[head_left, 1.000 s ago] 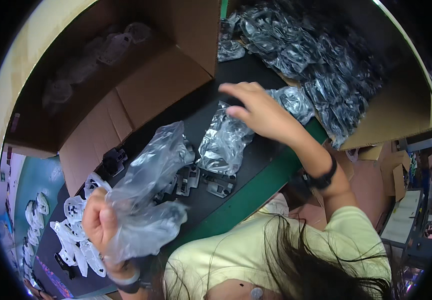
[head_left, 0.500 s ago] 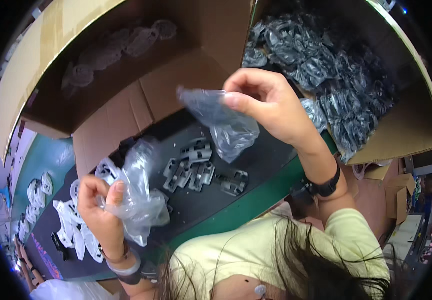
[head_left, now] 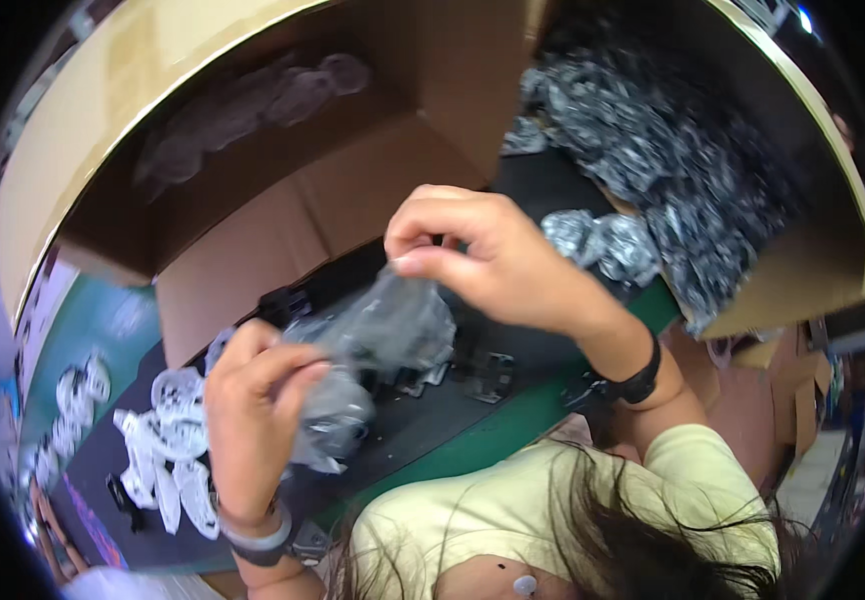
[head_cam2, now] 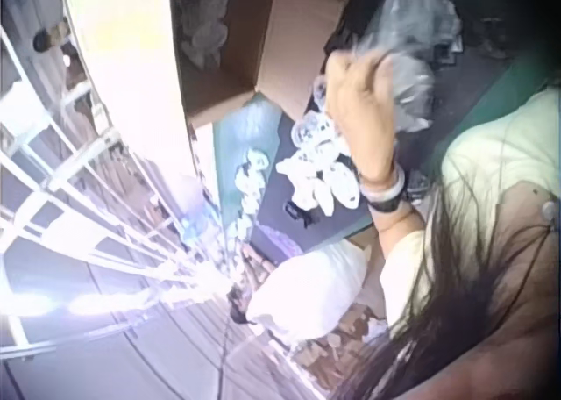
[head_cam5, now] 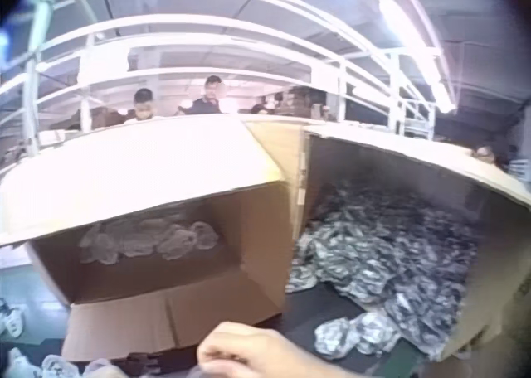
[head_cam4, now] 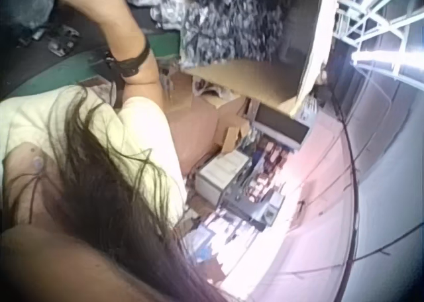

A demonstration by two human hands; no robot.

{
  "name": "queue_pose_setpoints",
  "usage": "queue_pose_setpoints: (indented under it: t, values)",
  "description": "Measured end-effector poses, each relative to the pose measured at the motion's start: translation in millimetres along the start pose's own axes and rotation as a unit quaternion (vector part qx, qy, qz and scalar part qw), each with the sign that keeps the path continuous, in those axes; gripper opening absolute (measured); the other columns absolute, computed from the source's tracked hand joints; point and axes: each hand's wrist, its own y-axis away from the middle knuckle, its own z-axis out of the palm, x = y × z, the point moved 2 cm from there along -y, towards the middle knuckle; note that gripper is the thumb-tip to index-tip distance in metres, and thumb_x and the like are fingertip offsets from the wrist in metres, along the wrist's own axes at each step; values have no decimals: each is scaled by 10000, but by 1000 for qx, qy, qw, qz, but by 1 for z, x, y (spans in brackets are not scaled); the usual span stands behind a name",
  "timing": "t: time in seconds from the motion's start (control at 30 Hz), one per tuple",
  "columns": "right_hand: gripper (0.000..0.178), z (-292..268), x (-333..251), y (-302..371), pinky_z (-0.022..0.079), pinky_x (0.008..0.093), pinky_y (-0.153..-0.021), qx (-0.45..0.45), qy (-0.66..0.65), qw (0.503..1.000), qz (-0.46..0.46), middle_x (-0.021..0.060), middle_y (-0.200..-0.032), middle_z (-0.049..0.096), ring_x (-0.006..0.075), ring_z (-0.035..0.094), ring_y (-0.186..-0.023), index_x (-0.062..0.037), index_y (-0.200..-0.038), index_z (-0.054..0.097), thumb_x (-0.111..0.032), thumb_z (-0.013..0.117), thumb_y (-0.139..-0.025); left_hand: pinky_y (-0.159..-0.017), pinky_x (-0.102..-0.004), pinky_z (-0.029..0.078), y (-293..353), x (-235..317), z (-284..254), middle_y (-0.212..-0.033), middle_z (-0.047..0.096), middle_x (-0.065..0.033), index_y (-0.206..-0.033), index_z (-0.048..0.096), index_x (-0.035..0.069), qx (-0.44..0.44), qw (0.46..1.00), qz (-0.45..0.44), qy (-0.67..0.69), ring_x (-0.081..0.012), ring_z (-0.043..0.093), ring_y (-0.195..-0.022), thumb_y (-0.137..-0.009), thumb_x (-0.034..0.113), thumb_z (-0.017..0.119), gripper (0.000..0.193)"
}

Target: The person is assembling small components, likely for an electronic device such as a computer mouse, at a factory workstation.

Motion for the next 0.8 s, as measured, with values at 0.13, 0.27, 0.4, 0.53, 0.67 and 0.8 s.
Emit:
queue_pose_setpoints:
  t: [0.13, 0.27, 0.4, 0.53, 0.67, 0.8]
  values:
    - [80, 18, -9, 17, 448, 328, -648, 31, 51, 998, -31, 82, -754, 549, 258, 560, -727, -19, -810, 565, -61, 620, -770, -595, -307, 385, 13, 9, -13, -683, 476, -109, -761, 608, -11, -14, 994, -60, -85, -240, 479, -631, -652, -41, 637, 117]
    - [206, 32, -13, 54, 445, 336, -776, -158, -128, 979, -13, 100, -929, 561, 261, 556, -897, -41, -960, 564, -129, 630, -786, -610, -299, 374, 9, 2, -17, -694, 463, -101, -731, 568, -23, 1, 991, 16, -130, -213, 466, -656, -680, -1, 618, 75]
    - [424, -62, 16, 76, 382, 368, -953, 9, 177, 984, 32, 134, -1137, 541, 303, 492, -1091, -62, -1149, 537, -10, 597, -733, -641, -279, 386, 15, -40, -36, -705, 475, -60, -719, 550, -24, 36, 991, -92, 86, -166, 479, -703, -734, 61, 596, 98]
    - [316, -111, 80, 98, 435, 349, -837, -38, 336, 933, 123, 112, -997, 585, 297, 541, -960, -9, -1002, 571, 18, 639, -694, -642, -282, 434, 22, -72, -17, -840, 581, -33, -875, 586, -36, 193, 949, -154, 196, -138, 535, -732, -833, 97, 494, 167]
    - [125, -94, 71, 91, 422, 378, -681, 102, 294, 948, 72, 109, -781, 545, 311, 529, -761, -12, -779, 542, -8, 636, -699, -806, -285, 420, 6, -29, -3, -1013, 586, -157, -667, 503, 2, 182, 973, -4, 145, -148, 533, -935, -809, 107, 587, 196]
    - [125, -43, 47, 110, 444, 363, -728, 51, 408, 902, -134, 66, -735, 524, 223, 549, -759, -74, -801, 577, -62, 633, -690, -633, -202, 381, 14, -38, 5, -761, 604, -82, -594, 317, 45, 143, 966, -111, 183, -93, 506, -678, -790, 78, 648, 386]
